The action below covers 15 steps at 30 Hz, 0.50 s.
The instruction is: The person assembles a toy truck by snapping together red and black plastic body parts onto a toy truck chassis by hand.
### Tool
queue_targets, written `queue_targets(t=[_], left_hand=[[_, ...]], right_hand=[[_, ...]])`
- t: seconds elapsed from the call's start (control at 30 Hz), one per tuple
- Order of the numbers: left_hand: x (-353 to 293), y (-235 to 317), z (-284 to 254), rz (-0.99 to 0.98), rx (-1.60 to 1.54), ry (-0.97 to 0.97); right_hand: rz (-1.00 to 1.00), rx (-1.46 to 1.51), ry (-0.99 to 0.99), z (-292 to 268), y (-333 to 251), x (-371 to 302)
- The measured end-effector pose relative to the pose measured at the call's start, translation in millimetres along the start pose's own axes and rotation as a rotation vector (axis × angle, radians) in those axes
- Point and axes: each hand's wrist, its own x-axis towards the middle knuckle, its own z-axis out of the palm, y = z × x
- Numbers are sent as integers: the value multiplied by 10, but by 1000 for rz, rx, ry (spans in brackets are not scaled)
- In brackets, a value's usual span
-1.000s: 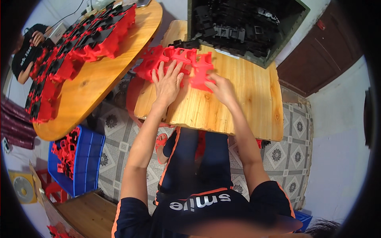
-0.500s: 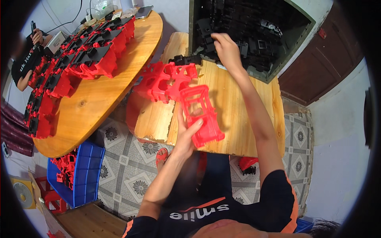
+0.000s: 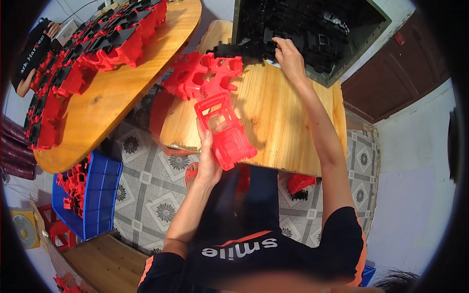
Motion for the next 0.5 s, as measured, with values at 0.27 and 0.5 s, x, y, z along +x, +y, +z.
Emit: queue_targets(t=[0.27, 0.5], left_hand=[[-330, -73, -193, -14, -93, -14], [-373, -26, -172, -58, -99, -30]], right_hand=[[370, 401, -153, 330, -210, -184], [394, 79, -502, 777, -297, 397]])
